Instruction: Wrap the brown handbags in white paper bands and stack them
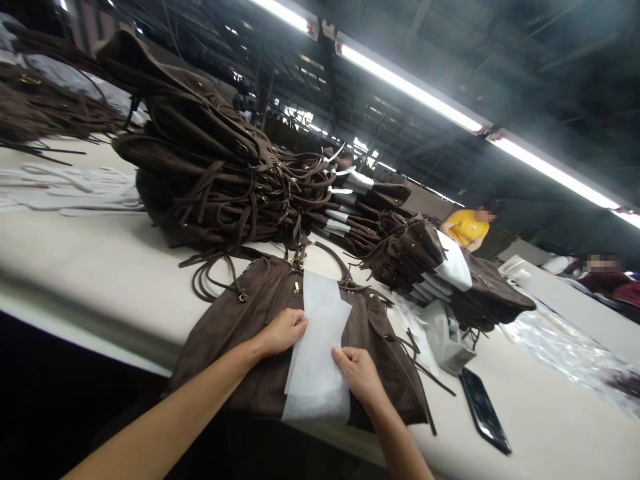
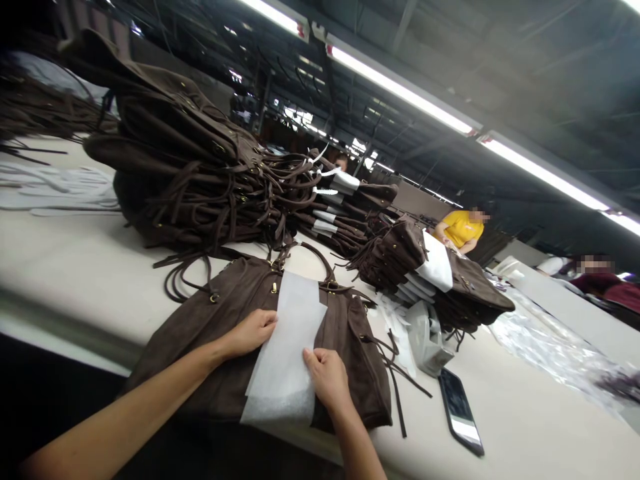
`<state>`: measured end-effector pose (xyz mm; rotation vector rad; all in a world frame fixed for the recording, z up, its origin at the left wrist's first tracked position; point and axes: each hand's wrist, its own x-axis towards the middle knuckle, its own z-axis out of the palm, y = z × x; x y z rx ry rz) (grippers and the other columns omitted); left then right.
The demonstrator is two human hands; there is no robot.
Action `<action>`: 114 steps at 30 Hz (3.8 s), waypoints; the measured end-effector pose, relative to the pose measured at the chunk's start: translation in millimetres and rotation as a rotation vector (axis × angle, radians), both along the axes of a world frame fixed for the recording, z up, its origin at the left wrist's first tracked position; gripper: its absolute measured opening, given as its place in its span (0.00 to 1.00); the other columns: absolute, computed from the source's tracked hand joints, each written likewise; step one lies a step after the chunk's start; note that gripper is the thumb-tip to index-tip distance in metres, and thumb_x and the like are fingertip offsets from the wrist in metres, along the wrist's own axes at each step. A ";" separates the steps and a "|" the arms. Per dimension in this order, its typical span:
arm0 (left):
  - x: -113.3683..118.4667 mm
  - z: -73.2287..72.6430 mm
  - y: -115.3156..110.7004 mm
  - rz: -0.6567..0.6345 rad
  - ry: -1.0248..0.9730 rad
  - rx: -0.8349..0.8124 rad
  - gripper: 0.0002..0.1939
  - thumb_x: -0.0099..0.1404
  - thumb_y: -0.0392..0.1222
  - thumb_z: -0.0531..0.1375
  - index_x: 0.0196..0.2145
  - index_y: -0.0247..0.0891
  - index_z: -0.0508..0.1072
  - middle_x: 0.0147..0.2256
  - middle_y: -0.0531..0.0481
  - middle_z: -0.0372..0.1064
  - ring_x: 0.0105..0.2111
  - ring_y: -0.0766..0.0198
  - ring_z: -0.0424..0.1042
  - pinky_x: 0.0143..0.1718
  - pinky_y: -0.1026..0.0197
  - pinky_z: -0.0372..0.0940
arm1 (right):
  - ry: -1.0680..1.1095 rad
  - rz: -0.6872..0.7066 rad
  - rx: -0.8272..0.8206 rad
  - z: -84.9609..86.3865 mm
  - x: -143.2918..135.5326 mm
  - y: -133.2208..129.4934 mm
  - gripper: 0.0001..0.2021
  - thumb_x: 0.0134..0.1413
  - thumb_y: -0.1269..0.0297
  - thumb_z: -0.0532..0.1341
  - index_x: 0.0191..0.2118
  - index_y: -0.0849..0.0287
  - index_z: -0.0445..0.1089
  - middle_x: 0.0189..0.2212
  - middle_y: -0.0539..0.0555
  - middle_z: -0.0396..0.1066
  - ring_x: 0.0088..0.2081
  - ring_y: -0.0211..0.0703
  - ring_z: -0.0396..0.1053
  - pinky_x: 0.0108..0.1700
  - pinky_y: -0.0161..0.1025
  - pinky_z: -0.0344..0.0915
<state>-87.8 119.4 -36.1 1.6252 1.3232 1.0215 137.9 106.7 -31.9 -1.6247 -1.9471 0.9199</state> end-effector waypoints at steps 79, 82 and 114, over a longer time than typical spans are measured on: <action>17.9 9.0 -8.2 -0.102 -0.445 -0.237 0.20 0.50 0.43 0.63 0.40 0.29 0.75 0.36 0.45 0.76 0.37 0.53 0.72 0.37 0.59 0.65 | 0.120 -0.489 0.172 -22.7 -75.6 216.4 0.15 0.49 0.54 0.61 0.23 0.61 0.73 0.16 0.51 0.68 0.21 0.41 0.66 0.23 0.34 0.56; 18.5 12.6 -5.2 -0.088 -0.433 -0.246 0.22 0.47 0.43 0.64 0.40 0.29 0.74 0.37 0.43 0.76 0.37 0.52 0.72 0.37 0.58 0.66 | 0.157 -0.546 0.184 -22.0 -68.7 217.2 0.14 0.48 0.54 0.62 0.24 0.61 0.74 0.16 0.52 0.69 0.21 0.42 0.68 0.23 0.34 0.58; 20.3 -1.5 -11.0 0.030 -0.062 -0.039 0.25 0.61 0.60 0.51 0.32 0.33 0.71 0.29 0.48 0.69 0.28 0.61 0.64 0.27 0.64 0.57 | 0.497 -0.254 -0.010 -2.2 -21.5 117.4 0.17 0.36 0.53 0.67 0.19 0.60 0.62 0.14 0.45 0.58 0.18 0.31 0.51 0.21 0.31 0.46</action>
